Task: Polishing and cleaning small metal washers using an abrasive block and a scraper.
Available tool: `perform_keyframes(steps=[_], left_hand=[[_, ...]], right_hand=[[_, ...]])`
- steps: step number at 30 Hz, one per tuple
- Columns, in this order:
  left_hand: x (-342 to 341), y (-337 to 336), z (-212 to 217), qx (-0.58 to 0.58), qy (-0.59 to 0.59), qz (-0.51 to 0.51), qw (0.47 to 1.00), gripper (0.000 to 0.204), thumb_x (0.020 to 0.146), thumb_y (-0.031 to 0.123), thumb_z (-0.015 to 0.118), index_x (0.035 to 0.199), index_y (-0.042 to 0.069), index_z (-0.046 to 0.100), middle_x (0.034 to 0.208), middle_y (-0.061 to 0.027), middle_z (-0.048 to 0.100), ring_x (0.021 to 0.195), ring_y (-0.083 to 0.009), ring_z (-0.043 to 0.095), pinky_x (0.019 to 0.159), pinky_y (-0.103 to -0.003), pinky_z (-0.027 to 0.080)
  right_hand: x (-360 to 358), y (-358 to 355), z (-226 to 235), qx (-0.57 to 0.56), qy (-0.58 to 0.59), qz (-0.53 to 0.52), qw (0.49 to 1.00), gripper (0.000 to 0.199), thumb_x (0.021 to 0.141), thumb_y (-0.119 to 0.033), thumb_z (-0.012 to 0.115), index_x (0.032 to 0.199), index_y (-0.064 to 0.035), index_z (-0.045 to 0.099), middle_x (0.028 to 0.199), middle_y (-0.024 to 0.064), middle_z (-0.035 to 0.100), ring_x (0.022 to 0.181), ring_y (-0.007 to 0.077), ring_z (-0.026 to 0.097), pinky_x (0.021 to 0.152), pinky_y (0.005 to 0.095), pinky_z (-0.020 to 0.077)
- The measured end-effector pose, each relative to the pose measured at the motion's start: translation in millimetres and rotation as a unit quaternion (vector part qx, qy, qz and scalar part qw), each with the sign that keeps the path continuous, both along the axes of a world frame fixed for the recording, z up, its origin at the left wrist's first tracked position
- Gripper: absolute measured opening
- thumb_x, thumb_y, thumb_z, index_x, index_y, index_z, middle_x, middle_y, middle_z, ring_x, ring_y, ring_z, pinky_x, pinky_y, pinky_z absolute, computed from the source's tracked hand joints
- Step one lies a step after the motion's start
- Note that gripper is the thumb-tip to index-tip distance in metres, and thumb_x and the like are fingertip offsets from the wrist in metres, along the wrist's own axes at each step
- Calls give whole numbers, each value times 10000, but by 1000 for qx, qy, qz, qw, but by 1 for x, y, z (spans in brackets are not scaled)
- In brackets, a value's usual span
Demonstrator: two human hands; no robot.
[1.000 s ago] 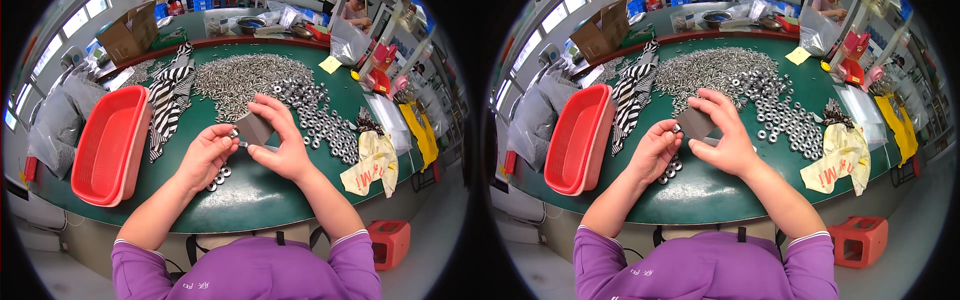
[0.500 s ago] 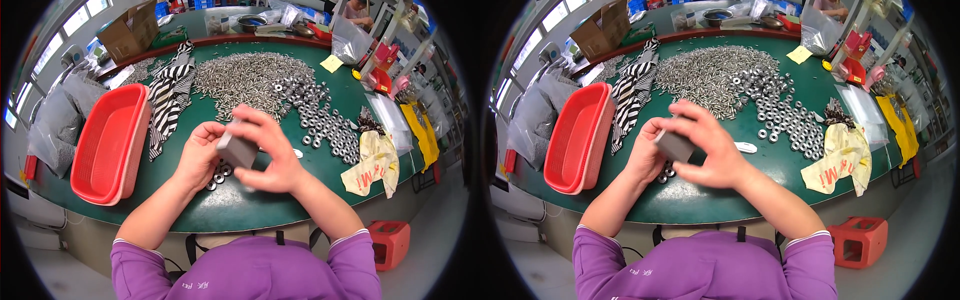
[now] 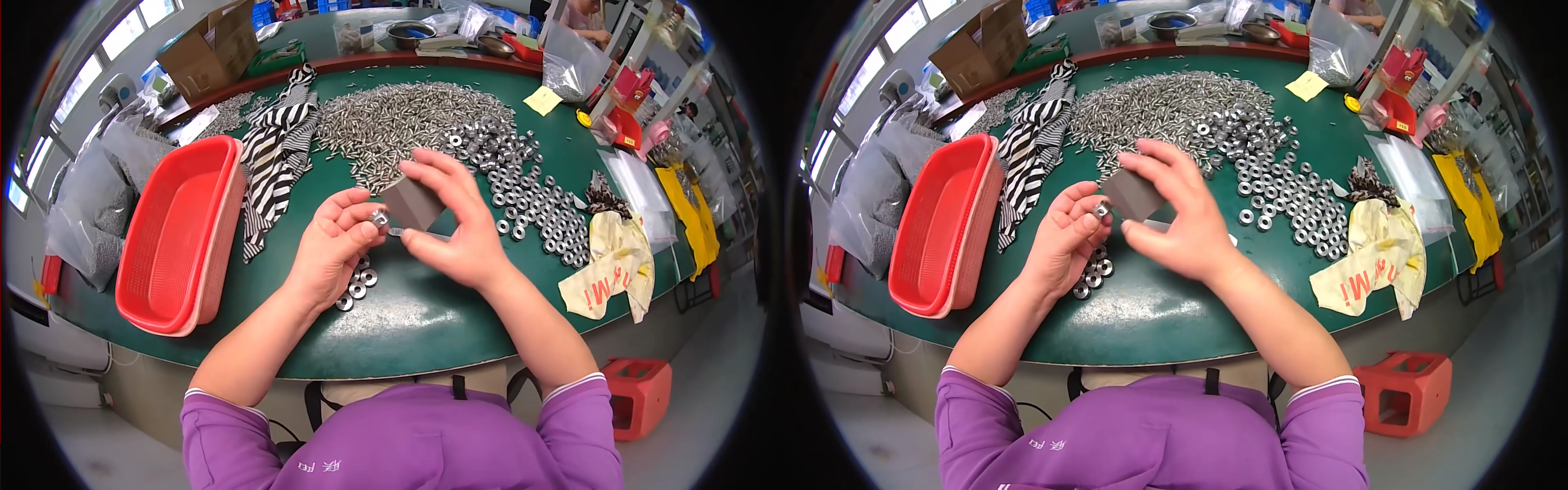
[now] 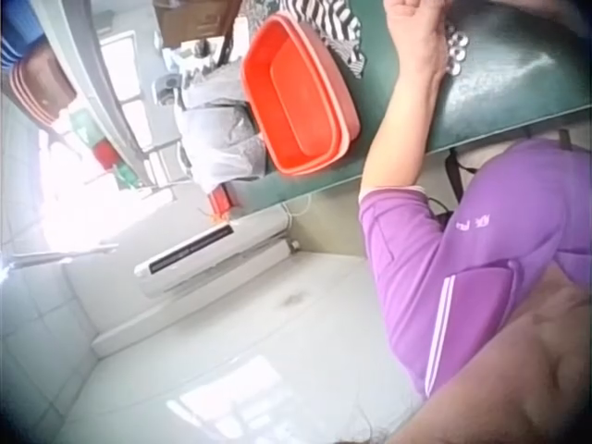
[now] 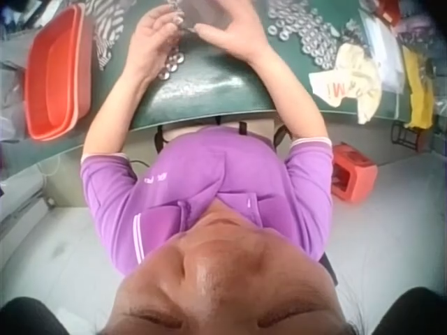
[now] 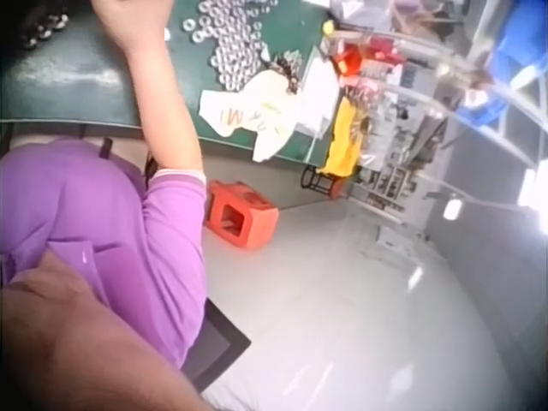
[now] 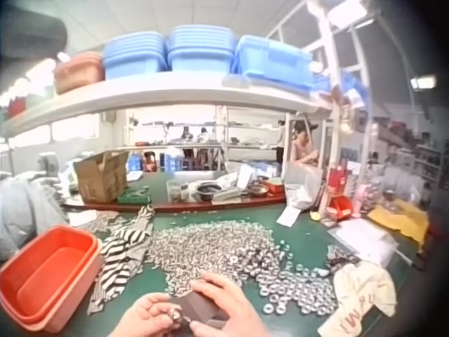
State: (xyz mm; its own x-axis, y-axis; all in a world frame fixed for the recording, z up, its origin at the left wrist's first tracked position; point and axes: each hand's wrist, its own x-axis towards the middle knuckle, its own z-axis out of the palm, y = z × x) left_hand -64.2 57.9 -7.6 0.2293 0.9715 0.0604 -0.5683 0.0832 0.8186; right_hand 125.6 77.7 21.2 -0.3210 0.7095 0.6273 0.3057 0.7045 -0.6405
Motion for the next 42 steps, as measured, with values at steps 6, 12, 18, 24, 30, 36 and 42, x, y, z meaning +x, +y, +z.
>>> perform_keyframes(steps=[6,12,18,24,30,36,42], left_hand=[[3,3,-3,-42,-2,6,999,443,823,63,625,1198,29,393,1127,-113,570,968,-166,583,859,-281,481],[-2,1,-1,-22,18,-2,1000,448,834,84,631,1210,36,392,1121,-90,571,961,-153,583,857,-273,481],[0,0,-2,-50,-16,-13,999,317,850,61,610,1140,34,483,1057,-79,595,933,-132,590,841,-258,488],[0,3,-9,-34,-18,-28,999,213,836,68,623,1041,76,565,1003,-60,612,894,-145,605,801,-289,509],[-2,3,-12,-8,-10,7,1000,190,822,65,640,990,55,552,984,-48,618,884,-136,606,797,-285,505],[2,2,-6,4,-23,0,1000,238,824,62,639,1028,44,518,996,-72,602,894,-137,598,828,-275,500],[2,0,1,-18,-17,10,1000,392,823,36,625,1161,54,428,1063,-83,577,954,-154,584,842,-283,498]], right_hand=[[-12,-16,3,43,9,94,995,617,618,-117,673,1216,-116,523,1293,144,414,1240,337,385,1028,429,328],[0,-1,-1,-4,8,12,1000,603,621,-107,674,1205,-103,527,1270,131,429,1205,294,419,997,386,366],[2,-1,-1,-36,55,16,998,614,629,-117,676,1222,-108,517,1290,120,417,1206,277,417,992,379,369],[-11,-14,2,51,-14,112,992,617,618,-123,675,1216,-116,521,1285,135,414,1240,334,383,1022,430,334],[-5,-2,0,-17,9,32,999,616,619,-114,673,1216,-99,523,1266,142,431,1199,315,419,1003,420,358],[-10,-12,7,76,-16,105,991,586,607,-103,662,1182,-111,549,1246,133,454,1212,325,414,1009,421,355],[0,-2,1,26,16,10,999,607,617,-107,665,1208,-92,524,1259,134,438,1169,293,449,966,393,395]])
